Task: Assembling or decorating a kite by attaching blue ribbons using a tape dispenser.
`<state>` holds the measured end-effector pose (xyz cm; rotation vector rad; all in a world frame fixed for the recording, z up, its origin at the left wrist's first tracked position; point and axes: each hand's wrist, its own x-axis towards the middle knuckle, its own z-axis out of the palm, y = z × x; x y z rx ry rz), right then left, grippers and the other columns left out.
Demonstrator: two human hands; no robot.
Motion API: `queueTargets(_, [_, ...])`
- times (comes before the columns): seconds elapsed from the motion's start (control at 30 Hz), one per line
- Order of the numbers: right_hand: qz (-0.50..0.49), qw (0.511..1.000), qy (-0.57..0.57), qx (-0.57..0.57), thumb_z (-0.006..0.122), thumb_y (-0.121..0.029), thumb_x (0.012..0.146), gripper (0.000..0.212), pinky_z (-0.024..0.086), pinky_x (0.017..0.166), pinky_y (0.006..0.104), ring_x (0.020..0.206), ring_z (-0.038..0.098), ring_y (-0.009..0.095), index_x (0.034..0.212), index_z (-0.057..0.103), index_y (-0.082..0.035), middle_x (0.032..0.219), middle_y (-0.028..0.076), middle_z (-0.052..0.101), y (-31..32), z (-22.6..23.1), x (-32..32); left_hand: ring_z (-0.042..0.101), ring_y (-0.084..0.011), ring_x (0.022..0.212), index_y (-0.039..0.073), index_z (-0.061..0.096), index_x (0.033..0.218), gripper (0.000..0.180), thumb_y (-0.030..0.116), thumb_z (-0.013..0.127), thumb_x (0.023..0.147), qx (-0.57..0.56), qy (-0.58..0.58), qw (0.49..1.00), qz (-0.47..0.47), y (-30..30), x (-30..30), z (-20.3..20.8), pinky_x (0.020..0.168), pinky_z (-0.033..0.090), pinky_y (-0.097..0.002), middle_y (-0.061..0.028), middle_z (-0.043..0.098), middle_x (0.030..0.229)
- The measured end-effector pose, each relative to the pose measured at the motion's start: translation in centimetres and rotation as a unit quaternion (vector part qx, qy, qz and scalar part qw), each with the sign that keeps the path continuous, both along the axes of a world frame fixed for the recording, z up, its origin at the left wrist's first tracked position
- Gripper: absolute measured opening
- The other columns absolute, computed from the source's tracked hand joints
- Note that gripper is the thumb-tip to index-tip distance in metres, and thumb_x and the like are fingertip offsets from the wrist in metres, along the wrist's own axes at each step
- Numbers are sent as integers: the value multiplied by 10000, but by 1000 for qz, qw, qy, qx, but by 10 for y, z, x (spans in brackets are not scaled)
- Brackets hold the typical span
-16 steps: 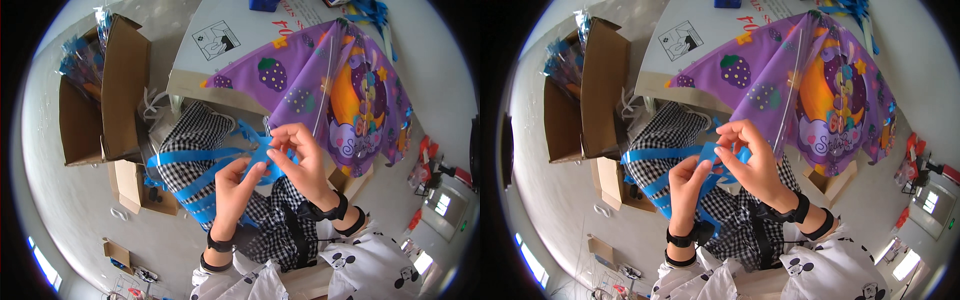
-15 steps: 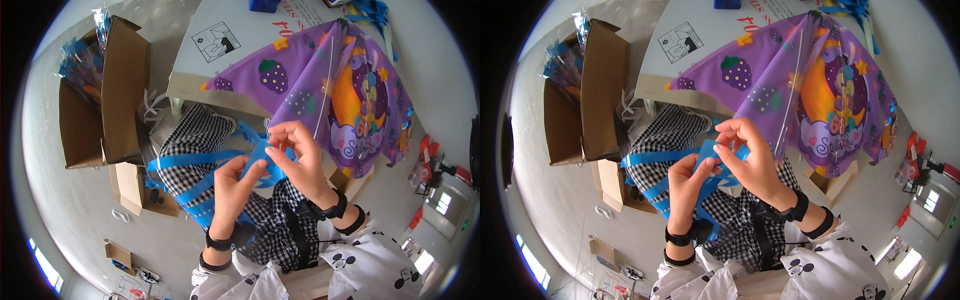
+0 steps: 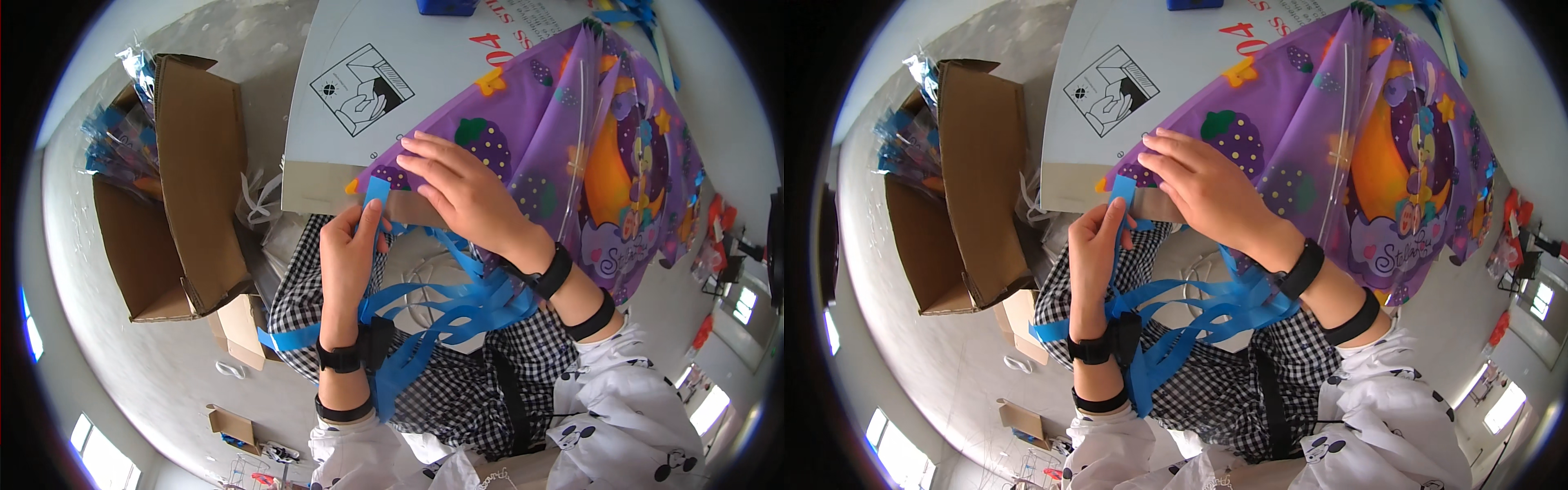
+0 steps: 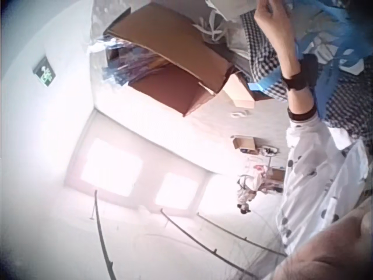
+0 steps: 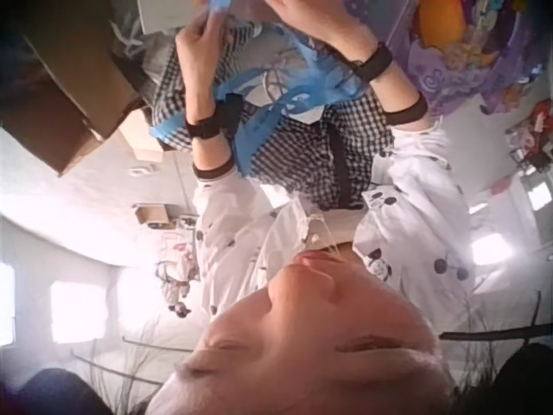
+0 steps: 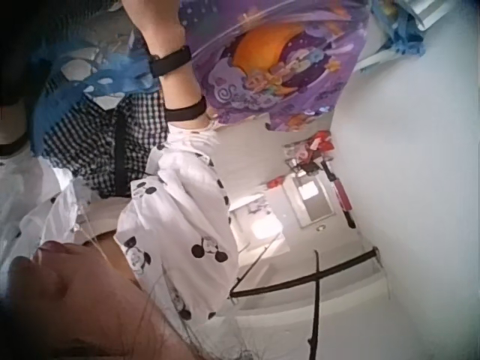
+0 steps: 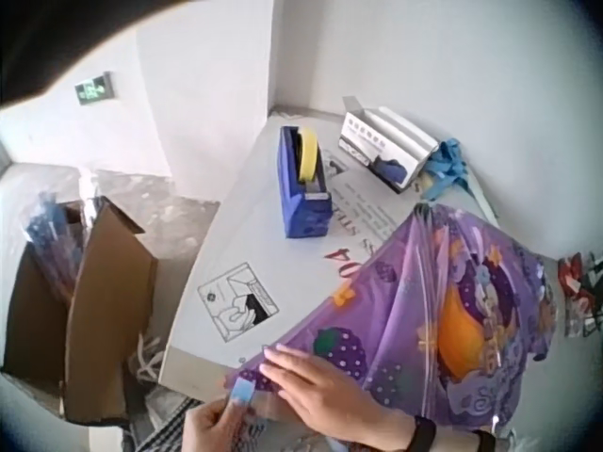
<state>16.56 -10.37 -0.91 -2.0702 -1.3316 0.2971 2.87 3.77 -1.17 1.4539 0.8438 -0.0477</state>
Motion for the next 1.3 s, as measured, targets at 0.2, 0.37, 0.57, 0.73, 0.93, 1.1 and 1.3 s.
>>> queueTargets(0.2, [75, 988, -75, -117, 665, -152, 824, 517, 344, 1107, 415, 1344, 397, 253, 1313, 525, -58, 1405, 75, 471, -27, 3, -3, 397, -36, 468, 1, 631, 731, 355, 262, 576, 964, -5, 32, 999, -8, -11, -6, -1, 453, 283, -232, 11, 506, 518])
queueTargets(0.37, [90, 983, -84, -136, 671, -156, 817, 509, 362, 1095, 404, 1327, 418, 242, 1300, 539, -64, 1391, 64, 485, -42, 7, -2, 385, -29, 465, 4, 632, 745, 341, 250, 566, 971, -27, 47, 998, -34, -26, -9, 2, 449, 273, -226, 9, 517, 525])
queueTargets(0.57, [35, 998, -5, -59, 660, -67, 815, 332, 469, 943, 357, 1135, 536, 240, 1140, 608, -28, 1200, 77, 569, -34, 5, 0, 454, -27, 517, -2, 636, 820, 275, 212, 562, 975, -47, -5, 999, -7, -40, -7, -5, 467, 301, -206, 6, 558, 580])
queueTargets(0.73, [-80, 972, 221, -12, 603, 25, 858, 149, 492, 729, 264, 863, 589, 149, 995, 611, -34, 1032, 54, 568, -20, -1, 0, 462, -27, 525, 1, 630, 813, 272, 204, 556, 978, -74, -29, 996, 49, -50, -12, -14, 478, 310, -202, 3, 567, 587])
queueTargets(0.93, [-106, 971, 211, -30, 636, -5, 820, 123, 488, 744, 346, 844, 582, 262, 922, 568, -13, 929, 90, 551, -13, 2, -3, 477, -31, 553, -3, 626, 814, 268, 188, 543, 984, -66, 14, 996, 56, -50, -13, -14, 500, 311, -193, 10, 586, 674])
queueTargets(1.1, [-104, 978, 173, -46, 698, -70, 823, 174, 462, 730, 286, 822, 545, 161, 948, 580, -45, 935, 34, 539, -9, 3, -4, 521, -40, 547, -2, 608, 793, 261, 179, 557, 974, -46, -24, 998, 40, -51, -10, -14, 476, 352, -210, -3, 594, 637])
queueTargets(1.3, [-104, 983, 146, -45, 747, -87, 777, 240, 467, 734, 305, 826, 545, 187, 932, 571, -36, 897, 46, 532, -8, 0, -6, 570, -61, 529, -9, 613, 767, 256, 178, 595, 941, -6, 4, 1000, 28, -49, -6, -14, 456, 379, -212, -30, 624, 629])
